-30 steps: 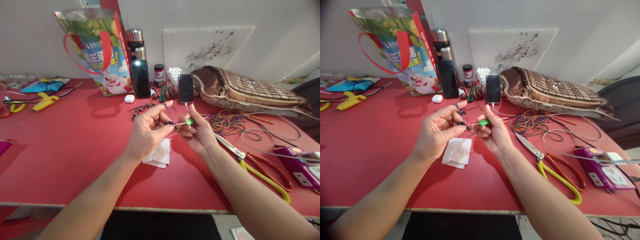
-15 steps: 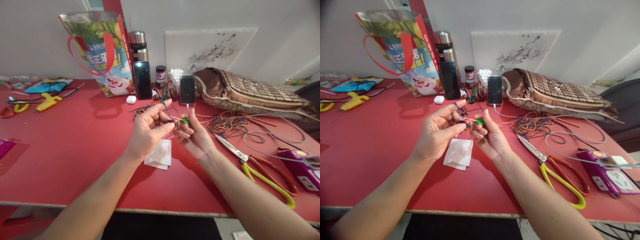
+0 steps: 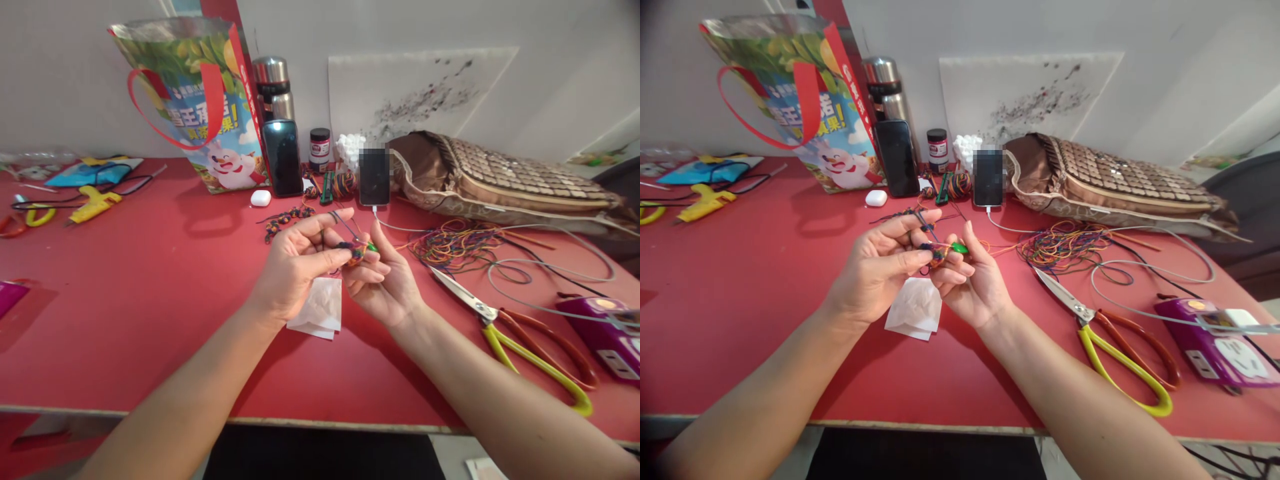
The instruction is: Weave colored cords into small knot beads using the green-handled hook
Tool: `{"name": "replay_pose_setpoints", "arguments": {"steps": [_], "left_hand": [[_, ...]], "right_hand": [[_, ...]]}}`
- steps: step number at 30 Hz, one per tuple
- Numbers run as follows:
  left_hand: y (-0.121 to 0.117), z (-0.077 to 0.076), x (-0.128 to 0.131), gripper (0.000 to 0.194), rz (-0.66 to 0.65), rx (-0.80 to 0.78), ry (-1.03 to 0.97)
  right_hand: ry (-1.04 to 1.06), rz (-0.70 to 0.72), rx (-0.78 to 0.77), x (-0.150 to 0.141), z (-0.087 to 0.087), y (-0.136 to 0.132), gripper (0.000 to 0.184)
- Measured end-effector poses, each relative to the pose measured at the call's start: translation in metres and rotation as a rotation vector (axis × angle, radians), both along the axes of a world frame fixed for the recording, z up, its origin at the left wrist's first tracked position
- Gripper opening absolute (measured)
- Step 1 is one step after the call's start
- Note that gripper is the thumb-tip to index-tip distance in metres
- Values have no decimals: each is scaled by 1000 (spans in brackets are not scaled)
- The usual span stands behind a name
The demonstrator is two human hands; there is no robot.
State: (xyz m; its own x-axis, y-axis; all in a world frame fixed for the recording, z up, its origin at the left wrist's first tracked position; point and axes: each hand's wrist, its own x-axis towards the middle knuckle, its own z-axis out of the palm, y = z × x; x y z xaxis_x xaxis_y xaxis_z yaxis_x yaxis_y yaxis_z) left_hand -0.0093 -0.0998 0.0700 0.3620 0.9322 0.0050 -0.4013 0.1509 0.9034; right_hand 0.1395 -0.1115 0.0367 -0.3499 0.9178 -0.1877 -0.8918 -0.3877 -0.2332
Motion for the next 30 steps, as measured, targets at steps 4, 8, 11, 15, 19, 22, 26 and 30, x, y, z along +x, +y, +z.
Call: {"name": "replay_pose_setpoints", "arguments": {"steps": [4,8,11,15,19,22,26,30], "left_hand": [[-3,4,1,35,-25,-12,8],[-5,6,2,34,-8,-3,7],[-7,8,2,34,21,5,15],[-7,10,1,34,31,18,39],[-6,9,1,38,36,40,63],[-5,7,0,41,21,40,74],[-3,7,-2,41,-25,20,66],[-3,8,-4,43,-21,19,94]], "right_hand": [[-95,-24,7,4,3,3,50],[-202,-95,63,7,7,4,53],[-292,-129,103,9,8,3,51],[-387,-167,139,10,9,3,52],[-454,-199,172,10,10,2,51],[-502,-217,198,9,10,0,49],[-545,-239,228,8,11,-1,51],[-621,-341,265,11,14,-1,51]]}}
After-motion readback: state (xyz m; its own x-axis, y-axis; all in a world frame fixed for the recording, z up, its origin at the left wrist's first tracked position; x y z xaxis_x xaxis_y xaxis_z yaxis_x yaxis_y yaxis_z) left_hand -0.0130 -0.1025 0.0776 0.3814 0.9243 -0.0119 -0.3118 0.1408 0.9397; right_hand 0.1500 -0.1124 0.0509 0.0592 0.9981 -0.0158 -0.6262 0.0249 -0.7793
